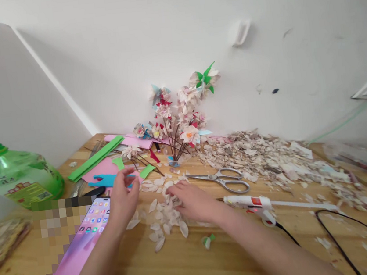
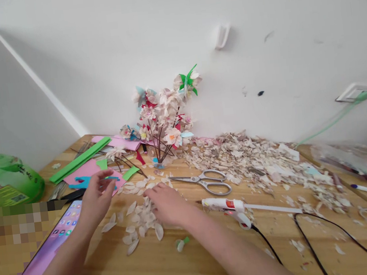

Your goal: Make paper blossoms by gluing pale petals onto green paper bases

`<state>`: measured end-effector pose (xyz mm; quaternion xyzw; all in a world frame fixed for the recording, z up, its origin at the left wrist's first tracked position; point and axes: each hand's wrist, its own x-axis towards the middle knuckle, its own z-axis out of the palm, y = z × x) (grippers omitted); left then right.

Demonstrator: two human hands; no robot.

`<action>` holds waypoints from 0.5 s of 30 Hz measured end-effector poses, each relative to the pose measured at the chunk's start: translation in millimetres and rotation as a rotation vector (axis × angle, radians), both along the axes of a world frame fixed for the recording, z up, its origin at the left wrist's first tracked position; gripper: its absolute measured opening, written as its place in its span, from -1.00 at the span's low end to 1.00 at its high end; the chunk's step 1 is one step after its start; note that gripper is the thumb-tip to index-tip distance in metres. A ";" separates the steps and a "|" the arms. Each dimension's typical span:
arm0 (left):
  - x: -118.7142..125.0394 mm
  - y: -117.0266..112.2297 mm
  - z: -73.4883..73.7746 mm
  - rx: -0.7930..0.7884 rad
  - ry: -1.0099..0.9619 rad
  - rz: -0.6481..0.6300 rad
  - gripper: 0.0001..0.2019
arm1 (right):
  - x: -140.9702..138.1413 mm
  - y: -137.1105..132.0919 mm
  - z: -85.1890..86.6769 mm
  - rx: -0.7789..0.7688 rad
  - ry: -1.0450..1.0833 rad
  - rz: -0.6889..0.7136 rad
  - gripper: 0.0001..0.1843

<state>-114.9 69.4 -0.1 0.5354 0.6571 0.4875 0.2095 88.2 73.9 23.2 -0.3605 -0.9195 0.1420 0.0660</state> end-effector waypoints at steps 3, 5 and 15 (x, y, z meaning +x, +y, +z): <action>-4.4 -1.2 -3.2 -0.106 0.036 -0.158 -0.71 | 17.5 0.8 -2.9 -0.076 0.015 -0.066 -0.55; -4.3 -3.6 -6.5 -0.169 0.061 -0.235 -0.70 | 24.0 -1.0 -8.0 -0.117 0.042 -0.124 -0.45; 38.8 -15.6 -30.8 -0.127 0.149 -0.485 -0.57 | 9.5 6.7 -35.5 -0.257 0.402 -0.343 -0.40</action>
